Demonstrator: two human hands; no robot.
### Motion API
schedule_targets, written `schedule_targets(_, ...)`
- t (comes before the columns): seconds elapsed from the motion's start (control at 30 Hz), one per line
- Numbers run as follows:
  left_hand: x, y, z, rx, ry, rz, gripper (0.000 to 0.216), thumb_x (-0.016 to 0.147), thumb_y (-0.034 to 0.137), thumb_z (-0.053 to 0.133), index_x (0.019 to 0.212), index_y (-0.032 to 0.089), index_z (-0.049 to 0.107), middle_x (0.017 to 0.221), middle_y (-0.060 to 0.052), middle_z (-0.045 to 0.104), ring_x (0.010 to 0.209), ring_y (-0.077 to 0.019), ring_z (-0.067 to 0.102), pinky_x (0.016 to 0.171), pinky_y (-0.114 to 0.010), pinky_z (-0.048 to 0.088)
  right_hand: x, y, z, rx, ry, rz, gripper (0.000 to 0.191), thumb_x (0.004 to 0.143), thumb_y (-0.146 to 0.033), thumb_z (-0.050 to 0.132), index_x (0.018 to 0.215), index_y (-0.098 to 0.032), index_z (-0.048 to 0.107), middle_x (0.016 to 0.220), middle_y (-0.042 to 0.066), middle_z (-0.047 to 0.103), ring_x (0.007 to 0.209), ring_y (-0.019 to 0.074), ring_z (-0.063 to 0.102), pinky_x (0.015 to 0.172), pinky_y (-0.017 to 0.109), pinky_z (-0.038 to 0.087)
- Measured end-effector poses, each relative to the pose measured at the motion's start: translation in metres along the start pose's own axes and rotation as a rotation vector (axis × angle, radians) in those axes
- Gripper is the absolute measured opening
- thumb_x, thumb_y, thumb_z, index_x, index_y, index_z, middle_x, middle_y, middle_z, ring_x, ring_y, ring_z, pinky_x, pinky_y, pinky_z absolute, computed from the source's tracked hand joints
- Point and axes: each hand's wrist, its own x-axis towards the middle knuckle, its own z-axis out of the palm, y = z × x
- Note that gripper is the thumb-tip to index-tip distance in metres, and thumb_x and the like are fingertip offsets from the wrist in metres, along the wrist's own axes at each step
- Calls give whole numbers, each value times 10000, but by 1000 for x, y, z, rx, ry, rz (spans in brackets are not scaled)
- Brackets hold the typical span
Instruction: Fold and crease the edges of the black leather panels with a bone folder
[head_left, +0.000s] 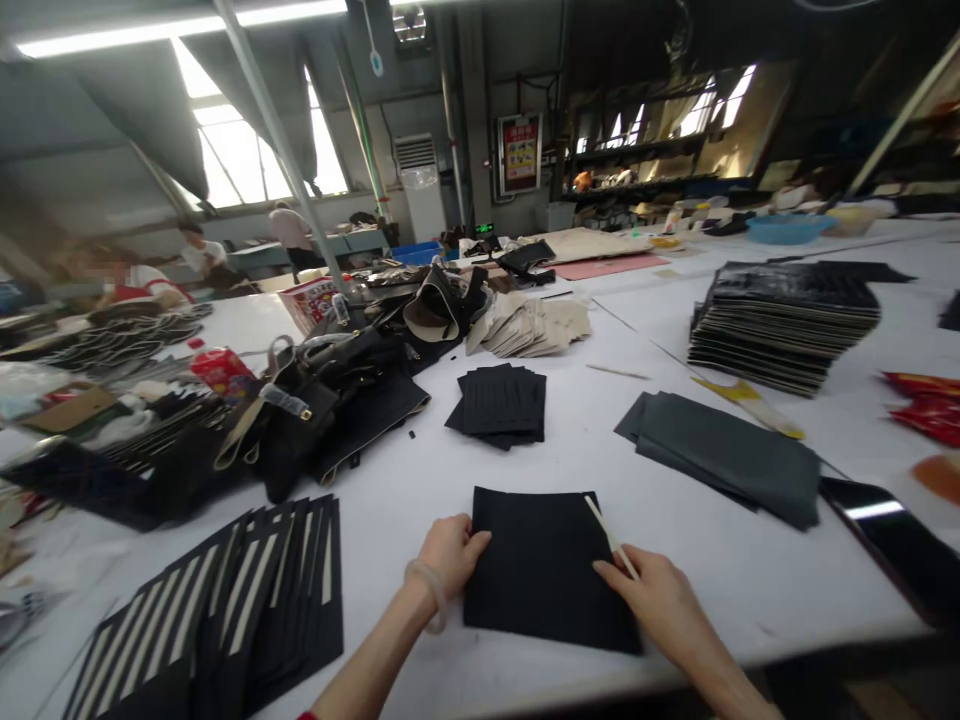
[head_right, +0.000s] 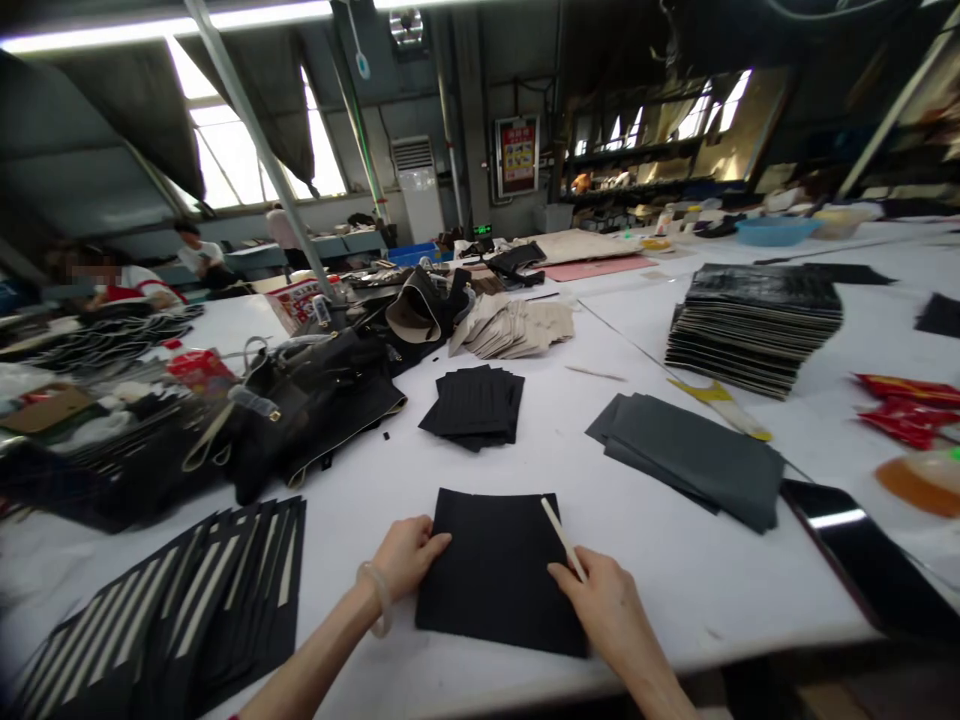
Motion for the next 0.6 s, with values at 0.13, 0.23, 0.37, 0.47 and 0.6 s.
schedule_targets(0.13, 0, -1, 1, 30, 24, 8, 239, 830, 343, 550, 648, 189, 544, 571, 24, 549, 567, -137, 500, 528, -242, 294, 2, 6, 3, -43, -23, -6, 316, 722, -507, 445, 551, -241, 441, 521, -8, 491, 558, 175, 450, 575, 309, 308)
schedule_targets(0.23, -1, -1, 2, 35, 22, 27, 239, 833, 341, 545, 652, 184, 549, 574, 23, 551, 558, -134, 498, 524, -241, 298, 1, 8, 4, -80, -24, -9, 320, 733, -511, 434, 556, -245, 439, 527, -8, 499, 562, 176, 462, 579, 308, 317)
schedule_targets(0.37, -1, -2, 1, 40, 5, 47, 223, 842, 326, 534, 677, 176, 554, 579, 28, 554, 546, -127, 500, 522, -234, 310, 1, 7, 4, -86, 13, -29, 310, 731, -493, 452, 544, -247, 426, 510, -13, 499, 533, 164, 443, 556, 301, 309)
schedule_targets(0.47, -1, -1, 1, 56, 5, 54, 218, 844, 320, 530, 679, 180, 557, 585, 20, 565, 559, -130, 511, 526, -235, 310, 0, 6, 5, -90, 37, -34, 310, 729, -481, 458, 530, -247, 411, 495, -16, 495, 516, 155, 427, 545, 295, 305)
schedule_targets(0.6, -2, 0, 2, 87, 6, 55, 220, 855, 330, 524, 693, 186, 560, 597, 17, 579, 579, -135, 526, 534, -234, 306, -1, 5, 5, -96, 39, -28, 306, 732, -476, 450, 533, -247, 407, 502, -15, 498, 521, 153, 430, 546, 290, 304)
